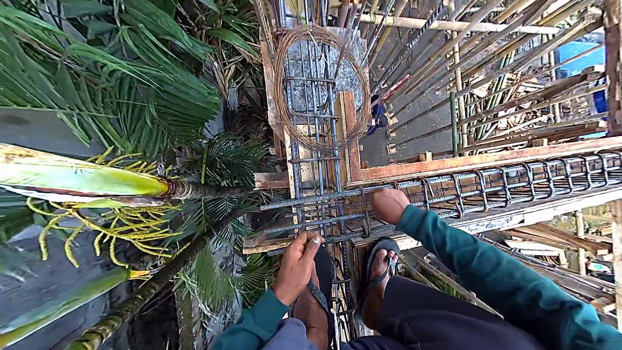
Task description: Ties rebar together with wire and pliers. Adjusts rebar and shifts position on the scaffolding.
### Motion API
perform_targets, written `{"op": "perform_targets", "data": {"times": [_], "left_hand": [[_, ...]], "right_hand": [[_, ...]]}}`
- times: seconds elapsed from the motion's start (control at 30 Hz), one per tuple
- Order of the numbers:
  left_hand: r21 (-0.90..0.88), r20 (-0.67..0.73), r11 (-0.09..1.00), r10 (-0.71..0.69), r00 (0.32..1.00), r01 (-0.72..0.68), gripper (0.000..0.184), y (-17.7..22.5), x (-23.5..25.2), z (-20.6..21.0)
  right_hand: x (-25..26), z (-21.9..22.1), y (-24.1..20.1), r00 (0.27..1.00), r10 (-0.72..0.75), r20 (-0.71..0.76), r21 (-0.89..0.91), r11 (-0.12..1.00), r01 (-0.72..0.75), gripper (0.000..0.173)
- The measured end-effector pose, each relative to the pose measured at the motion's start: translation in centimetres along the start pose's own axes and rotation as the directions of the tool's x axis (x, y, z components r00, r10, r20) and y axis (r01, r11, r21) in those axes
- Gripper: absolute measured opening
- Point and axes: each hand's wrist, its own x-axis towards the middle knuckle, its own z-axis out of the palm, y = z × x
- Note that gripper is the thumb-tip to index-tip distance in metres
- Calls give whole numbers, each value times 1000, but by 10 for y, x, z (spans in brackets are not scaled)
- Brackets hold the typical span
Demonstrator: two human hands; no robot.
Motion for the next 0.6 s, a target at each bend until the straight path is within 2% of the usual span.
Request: {"op": "perform_targets", "data": {"times": [0.07,0.13,0.2,0.3,0.37,0.47,0.53,0.6], "left_hand": [[-4,-6,1000,-7,1000,7,23,-1,-1,-2],[-4,-13,1000,-28,1000,28,23,-3,-4,-4],[0,-9,999,-39,999,39,24,-6,-4,-4],[9,8,1000,-27,1000,27,23,-5,-2,-1],[14,4,1000,-16,1000,16,23,-3,-2,-2],[3,-19,1000,-25,999,25,22,-4,-4,-6],[2,-26,999,-42,999,42,22,-5,-3,-7],[22,-22,996,-81,997,81,23,-2,-3,-7]], "right_hand": [[-8,-15,11,992,7,-126,105,994,6,22],[-4,-19,26,950,-60,-306,180,976,120,21],[14,-22,35,922,-155,-355,226,942,246,23],[39,-28,26,941,-251,-225,157,944,289,23],[45,-31,10,960,-253,-118,62,963,261,21],[41,-41,-15,995,-100,21,-12,995,100,22],[33,-55,-35,995,40,88,-13,999,-39,22],[29,-66,-54,987,100,126,-35,995,-96,24]]}}
